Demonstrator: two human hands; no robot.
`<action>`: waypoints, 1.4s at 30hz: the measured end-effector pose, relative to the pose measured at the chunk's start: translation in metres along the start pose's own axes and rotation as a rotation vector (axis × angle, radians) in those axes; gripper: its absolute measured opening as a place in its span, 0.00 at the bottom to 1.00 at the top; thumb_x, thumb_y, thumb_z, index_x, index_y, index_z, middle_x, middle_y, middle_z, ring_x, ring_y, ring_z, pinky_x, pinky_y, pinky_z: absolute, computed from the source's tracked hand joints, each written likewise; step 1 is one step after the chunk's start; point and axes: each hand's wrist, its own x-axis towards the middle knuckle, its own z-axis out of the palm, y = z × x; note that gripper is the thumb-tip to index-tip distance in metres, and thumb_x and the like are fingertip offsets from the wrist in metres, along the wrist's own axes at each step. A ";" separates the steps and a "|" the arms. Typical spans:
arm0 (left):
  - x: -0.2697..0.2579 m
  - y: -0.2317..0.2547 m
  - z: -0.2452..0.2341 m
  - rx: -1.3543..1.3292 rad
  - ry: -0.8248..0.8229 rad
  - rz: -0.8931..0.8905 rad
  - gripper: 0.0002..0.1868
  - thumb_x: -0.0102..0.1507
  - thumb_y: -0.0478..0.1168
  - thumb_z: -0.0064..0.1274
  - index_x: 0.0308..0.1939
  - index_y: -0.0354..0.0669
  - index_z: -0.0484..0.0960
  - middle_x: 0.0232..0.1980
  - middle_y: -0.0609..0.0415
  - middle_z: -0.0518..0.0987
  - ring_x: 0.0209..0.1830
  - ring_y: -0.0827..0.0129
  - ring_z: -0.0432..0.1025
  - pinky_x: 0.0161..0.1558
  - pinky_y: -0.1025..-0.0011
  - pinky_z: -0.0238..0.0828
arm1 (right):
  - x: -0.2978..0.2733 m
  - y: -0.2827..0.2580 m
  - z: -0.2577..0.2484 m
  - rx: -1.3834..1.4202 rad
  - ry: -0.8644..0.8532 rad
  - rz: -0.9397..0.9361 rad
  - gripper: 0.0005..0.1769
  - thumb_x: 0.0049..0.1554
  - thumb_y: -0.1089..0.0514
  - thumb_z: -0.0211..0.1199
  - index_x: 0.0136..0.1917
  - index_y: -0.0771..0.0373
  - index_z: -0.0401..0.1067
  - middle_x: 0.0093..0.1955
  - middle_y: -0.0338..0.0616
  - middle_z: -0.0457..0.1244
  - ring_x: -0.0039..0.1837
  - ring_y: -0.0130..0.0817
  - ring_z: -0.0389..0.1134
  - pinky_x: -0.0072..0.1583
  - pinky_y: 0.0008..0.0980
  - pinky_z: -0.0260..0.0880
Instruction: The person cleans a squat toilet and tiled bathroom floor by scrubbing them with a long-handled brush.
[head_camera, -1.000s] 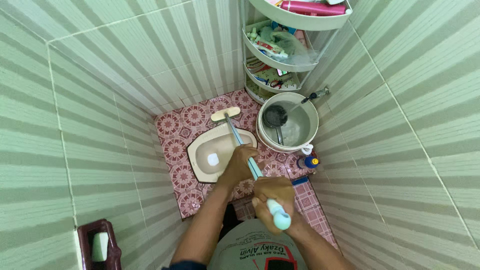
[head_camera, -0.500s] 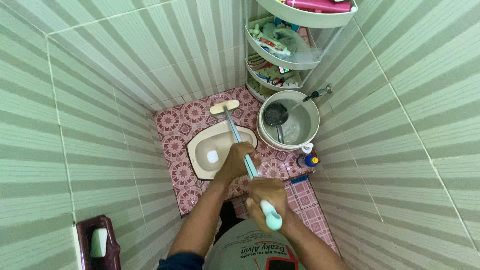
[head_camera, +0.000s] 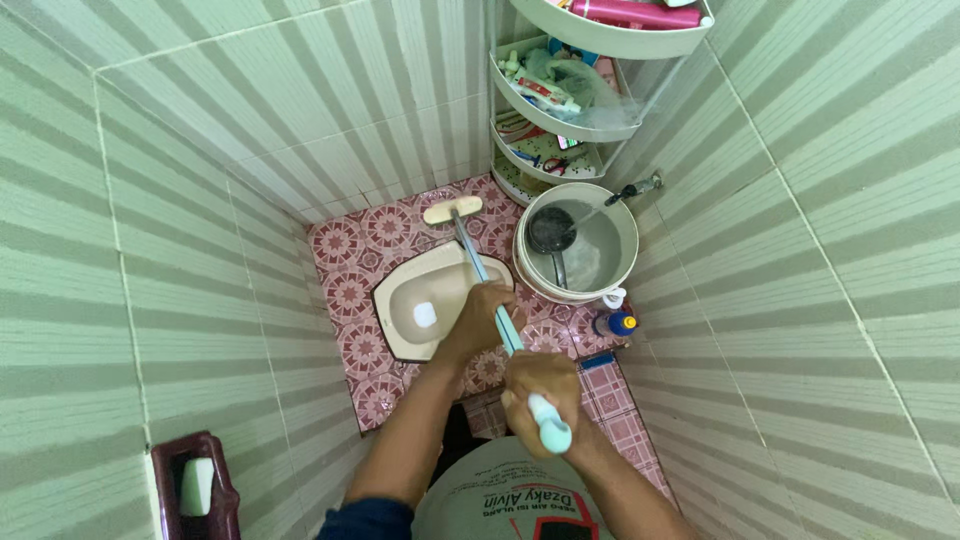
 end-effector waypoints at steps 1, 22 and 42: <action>0.004 -0.002 -0.001 0.043 0.003 0.029 0.17 0.51 0.35 0.61 0.17 0.41 0.65 0.20 0.50 0.66 0.22 0.56 0.64 0.32 0.63 0.62 | 0.001 -0.001 -0.001 0.002 -0.001 0.000 0.15 0.48 0.69 0.57 0.29 0.59 0.52 0.26 0.41 0.51 0.27 0.36 0.54 0.34 0.35 0.54; 0.000 0.019 0.040 -0.003 -0.006 -0.131 0.19 0.54 0.45 0.67 0.22 0.45 0.69 0.26 0.53 0.71 0.31 0.61 0.68 0.38 0.62 0.64 | -0.020 -0.029 -0.052 -0.135 0.094 0.065 0.13 0.56 0.62 0.57 0.31 0.60 0.58 0.29 0.41 0.57 0.33 0.35 0.64 0.39 0.33 0.66; 0.010 -0.022 0.024 0.149 -0.096 -0.149 0.18 0.54 0.42 0.65 0.20 0.43 0.69 0.27 0.51 0.73 0.30 0.59 0.69 0.43 0.59 0.68 | -0.020 0.022 -0.017 -0.100 0.089 0.157 0.14 0.48 0.66 0.57 0.29 0.62 0.53 0.28 0.43 0.52 0.29 0.36 0.53 0.34 0.33 0.54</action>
